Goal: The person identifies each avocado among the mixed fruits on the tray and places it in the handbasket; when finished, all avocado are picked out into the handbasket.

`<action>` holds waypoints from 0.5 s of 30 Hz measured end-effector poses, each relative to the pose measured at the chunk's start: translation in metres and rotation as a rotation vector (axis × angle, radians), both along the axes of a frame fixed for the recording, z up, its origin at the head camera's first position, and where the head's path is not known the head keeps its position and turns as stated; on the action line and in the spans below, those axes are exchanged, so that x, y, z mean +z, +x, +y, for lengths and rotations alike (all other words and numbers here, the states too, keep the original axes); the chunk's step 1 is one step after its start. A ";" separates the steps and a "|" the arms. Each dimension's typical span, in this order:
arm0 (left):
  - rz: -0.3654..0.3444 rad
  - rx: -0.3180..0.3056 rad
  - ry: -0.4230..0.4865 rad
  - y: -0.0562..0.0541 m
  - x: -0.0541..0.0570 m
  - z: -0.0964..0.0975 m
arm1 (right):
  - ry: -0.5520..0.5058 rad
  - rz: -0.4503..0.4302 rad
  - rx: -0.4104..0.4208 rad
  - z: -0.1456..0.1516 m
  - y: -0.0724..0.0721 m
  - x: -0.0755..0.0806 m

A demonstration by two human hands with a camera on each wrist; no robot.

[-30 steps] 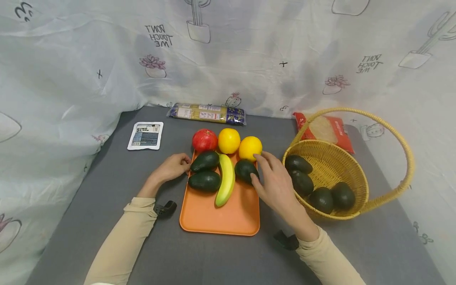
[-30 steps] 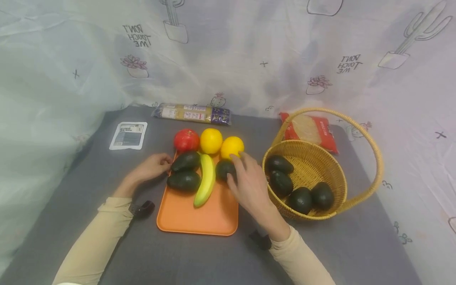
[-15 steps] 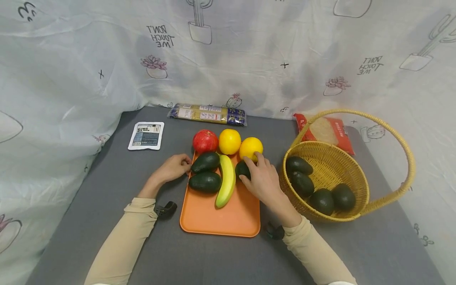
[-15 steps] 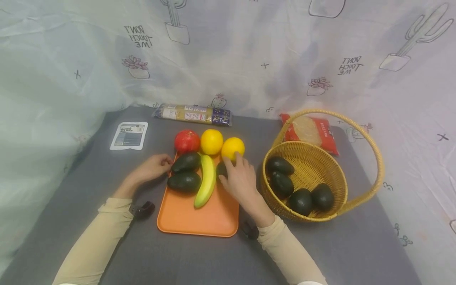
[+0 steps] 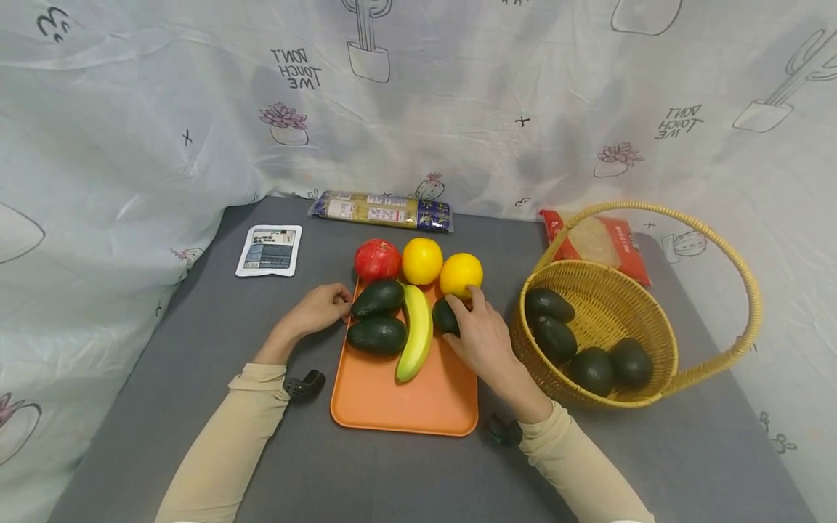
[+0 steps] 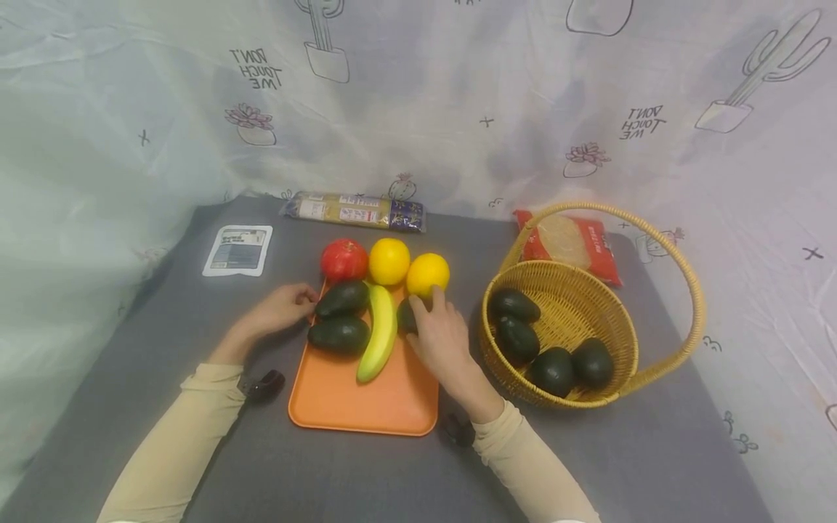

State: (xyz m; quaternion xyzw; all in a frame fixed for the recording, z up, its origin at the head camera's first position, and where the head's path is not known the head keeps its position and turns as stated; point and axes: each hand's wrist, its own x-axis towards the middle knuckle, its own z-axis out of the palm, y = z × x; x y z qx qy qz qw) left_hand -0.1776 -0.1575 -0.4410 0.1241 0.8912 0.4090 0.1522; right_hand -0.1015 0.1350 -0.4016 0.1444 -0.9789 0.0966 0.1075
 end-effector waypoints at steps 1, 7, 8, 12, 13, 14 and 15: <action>0.003 -0.009 0.005 0.001 0.001 0.000 | -0.005 0.005 0.001 0.000 0.000 0.000; 0.011 -0.032 0.007 0.002 0.002 0.001 | -0.094 0.030 -0.009 0.008 0.007 0.008; 0.013 -0.030 0.003 0.002 0.002 0.001 | -0.120 0.032 -0.015 0.011 0.009 0.013; 0.024 -0.026 0.006 0.001 0.004 0.001 | -0.222 0.054 -0.044 0.029 0.018 0.036; 0.025 -0.024 0.007 0.001 0.004 0.001 | -0.244 0.072 -0.054 0.035 0.021 0.042; 0.023 -0.023 0.007 0.001 0.004 0.000 | -0.263 0.081 -0.068 0.042 0.025 0.048; 0.020 -0.021 0.006 0.001 0.005 0.000 | -0.280 0.090 -0.087 0.050 0.029 0.053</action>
